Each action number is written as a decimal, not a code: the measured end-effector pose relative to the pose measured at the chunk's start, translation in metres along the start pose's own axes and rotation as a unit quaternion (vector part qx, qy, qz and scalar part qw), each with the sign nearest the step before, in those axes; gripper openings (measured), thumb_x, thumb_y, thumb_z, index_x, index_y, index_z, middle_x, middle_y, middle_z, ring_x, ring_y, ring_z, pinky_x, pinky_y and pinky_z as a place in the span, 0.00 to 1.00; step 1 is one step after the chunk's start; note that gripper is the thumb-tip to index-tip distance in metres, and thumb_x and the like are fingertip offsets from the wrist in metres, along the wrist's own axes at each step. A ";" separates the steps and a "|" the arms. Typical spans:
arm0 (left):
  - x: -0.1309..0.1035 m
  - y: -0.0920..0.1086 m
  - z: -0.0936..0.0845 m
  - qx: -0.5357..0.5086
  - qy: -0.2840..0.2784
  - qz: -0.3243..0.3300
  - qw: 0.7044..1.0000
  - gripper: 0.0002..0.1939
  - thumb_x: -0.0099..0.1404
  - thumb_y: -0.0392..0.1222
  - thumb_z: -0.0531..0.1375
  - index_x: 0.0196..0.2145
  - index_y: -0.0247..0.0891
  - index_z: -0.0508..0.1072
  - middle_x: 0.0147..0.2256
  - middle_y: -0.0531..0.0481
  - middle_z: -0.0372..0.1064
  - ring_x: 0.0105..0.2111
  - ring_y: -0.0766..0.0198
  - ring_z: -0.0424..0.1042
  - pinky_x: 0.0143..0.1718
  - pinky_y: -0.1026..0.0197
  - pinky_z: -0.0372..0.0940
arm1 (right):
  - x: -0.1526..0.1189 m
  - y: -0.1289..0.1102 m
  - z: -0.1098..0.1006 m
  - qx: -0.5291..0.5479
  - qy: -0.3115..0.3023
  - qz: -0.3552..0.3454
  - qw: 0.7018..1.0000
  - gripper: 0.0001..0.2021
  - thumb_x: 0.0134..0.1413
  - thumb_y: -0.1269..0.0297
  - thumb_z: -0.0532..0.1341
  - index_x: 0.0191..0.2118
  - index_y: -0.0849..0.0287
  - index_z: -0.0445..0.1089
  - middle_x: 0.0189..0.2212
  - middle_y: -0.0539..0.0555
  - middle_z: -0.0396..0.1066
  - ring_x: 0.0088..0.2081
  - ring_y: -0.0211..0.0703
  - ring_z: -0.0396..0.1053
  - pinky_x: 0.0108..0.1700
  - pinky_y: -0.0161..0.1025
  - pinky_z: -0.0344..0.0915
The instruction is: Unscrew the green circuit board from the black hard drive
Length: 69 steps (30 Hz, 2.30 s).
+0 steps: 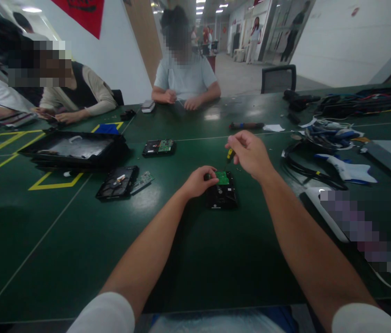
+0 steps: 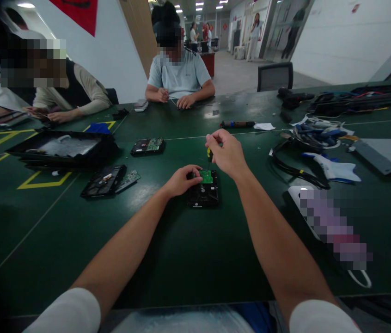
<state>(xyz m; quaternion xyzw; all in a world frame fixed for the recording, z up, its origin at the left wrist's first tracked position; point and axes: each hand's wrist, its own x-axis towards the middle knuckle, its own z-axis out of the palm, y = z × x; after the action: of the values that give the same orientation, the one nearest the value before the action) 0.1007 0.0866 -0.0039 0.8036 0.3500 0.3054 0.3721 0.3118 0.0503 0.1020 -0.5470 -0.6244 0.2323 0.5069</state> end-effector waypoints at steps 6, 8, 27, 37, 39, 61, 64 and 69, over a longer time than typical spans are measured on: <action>0.000 0.001 -0.001 0.004 0.000 0.005 1.000 0.05 0.66 0.42 0.67 0.36 0.40 0.75 0.55 0.43 0.75 0.55 0.52 0.74 0.63 0.45 0.63 | 0.001 0.001 0.001 0.032 -0.043 -0.009 0.999 0.21 0.70 0.41 0.56 0.48 0.52 0.75 0.29 0.51 0.76 0.24 0.39 0.70 0.26 0.38 0.64; -0.001 0.002 -0.001 0.003 -0.001 0.004 1.000 0.05 0.66 0.42 0.67 0.36 0.40 0.75 0.55 0.43 0.75 0.56 0.52 0.74 0.63 0.45 0.63 | 0.002 0.003 0.001 0.008 -0.033 -0.022 0.999 0.19 0.70 0.43 0.57 0.47 0.52 0.76 0.29 0.51 0.75 0.27 0.41 0.71 0.29 0.39 0.66; -0.001 0.001 0.000 0.001 0.001 0.000 1.000 0.05 0.66 0.42 0.67 0.36 0.40 0.75 0.56 0.43 0.75 0.56 0.52 0.74 0.64 0.44 0.63 | 0.001 0.003 0.007 0.066 -0.028 0.000 0.997 0.12 0.69 0.50 0.60 0.49 0.50 0.66 0.44 0.53 0.78 0.27 0.36 0.72 0.25 0.36 0.66; -0.001 0.004 -0.001 0.008 0.000 -0.010 1.000 0.05 0.66 0.42 0.67 0.36 0.41 0.75 0.56 0.44 0.75 0.55 0.51 0.74 0.64 0.43 0.63 | -0.005 -0.007 0.002 -0.089 0.018 -0.069 0.993 0.09 0.65 0.55 0.64 0.48 0.50 0.70 0.45 0.54 0.77 0.37 0.45 0.74 0.42 0.45 0.70; -0.001 0.004 -0.001 0.007 0.000 -0.010 1.000 0.05 0.66 0.42 0.67 0.36 0.41 0.75 0.56 0.44 0.75 0.55 0.51 0.74 0.64 0.43 0.63 | -0.005 -0.006 0.002 -0.110 0.022 -0.087 0.990 0.08 0.65 0.58 0.64 0.48 0.50 0.71 0.44 0.55 0.77 0.40 0.48 0.75 0.45 0.47 0.70; -0.001 0.002 0.000 0.002 0.002 -0.003 1.000 0.05 0.66 0.42 0.67 0.36 0.40 0.75 0.56 0.43 0.75 0.57 0.52 0.73 0.64 0.45 0.63 | -0.002 0.000 0.003 -0.145 0.075 -0.138 0.977 0.07 0.60 0.66 0.64 0.44 0.54 0.71 0.43 0.56 0.78 0.42 0.50 0.76 0.49 0.50 0.72; -0.001 0.003 0.000 0.009 0.001 -0.001 1.000 0.05 0.67 0.41 0.67 0.36 0.40 0.75 0.55 0.43 0.75 0.57 0.52 0.73 0.64 0.46 0.62 | -0.001 0.001 0.003 -0.153 0.071 -0.164 0.972 0.06 0.60 0.66 0.65 0.43 0.53 0.72 0.41 0.55 0.78 0.41 0.49 0.76 0.47 0.49 0.72; -0.001 0.003 0.000 0.006 0.000 0.001 1.000 0.05 0.66 0.41 0.67 0.36 0.40 0.75 0.55 0.43 0.75 0.56 0.52 0.74 0.64 0.46 0.63 | 0.000 0.002 0.002 -0.181 0.076 -0.186 0.963 0.05 0.59 0.67 0.64 0.41 0.53 0.72 0.40 0.56 0.77 0.43 0.52 0.75 0.50 0.51 0.71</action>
<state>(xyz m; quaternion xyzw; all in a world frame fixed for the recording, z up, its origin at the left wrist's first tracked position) 0.1010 0.0843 -0.0011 0.8062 0.3513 0.3034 0.3667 0.3105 0.0516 0.0996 -0.5200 -0.7064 -0.0254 0.4796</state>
